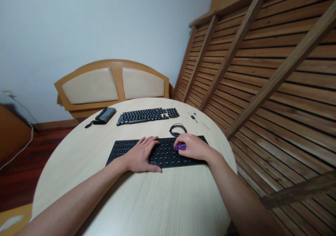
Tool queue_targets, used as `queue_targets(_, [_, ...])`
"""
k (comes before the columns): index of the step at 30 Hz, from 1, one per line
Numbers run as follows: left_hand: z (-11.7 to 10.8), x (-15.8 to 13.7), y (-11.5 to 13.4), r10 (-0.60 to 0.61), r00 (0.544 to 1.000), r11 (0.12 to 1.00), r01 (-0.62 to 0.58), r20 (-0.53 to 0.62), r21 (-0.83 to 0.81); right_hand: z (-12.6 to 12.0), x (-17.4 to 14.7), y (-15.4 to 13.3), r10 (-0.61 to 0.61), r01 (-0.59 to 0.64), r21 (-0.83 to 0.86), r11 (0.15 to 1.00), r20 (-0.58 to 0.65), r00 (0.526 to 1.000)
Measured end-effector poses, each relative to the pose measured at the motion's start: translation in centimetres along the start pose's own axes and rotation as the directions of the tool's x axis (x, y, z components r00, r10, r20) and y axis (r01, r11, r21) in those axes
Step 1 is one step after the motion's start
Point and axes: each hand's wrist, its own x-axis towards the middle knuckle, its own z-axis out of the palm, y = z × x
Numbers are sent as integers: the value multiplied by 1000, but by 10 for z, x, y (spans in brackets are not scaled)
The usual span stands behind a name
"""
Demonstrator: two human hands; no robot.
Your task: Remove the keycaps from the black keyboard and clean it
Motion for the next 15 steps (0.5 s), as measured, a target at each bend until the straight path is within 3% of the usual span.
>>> queue_targets(11, [1, -1, -1, -3, 1000, 1000, 3, -1, 9, 2, -2, -7, 0, -4, 45, 999, 89, 996])
queue_targets(15, [-1, 0, 1, -13, 1000, 1000, 12, 12, 10, 4, 2, -9, -24, 26, 40, 999, -66, 998])
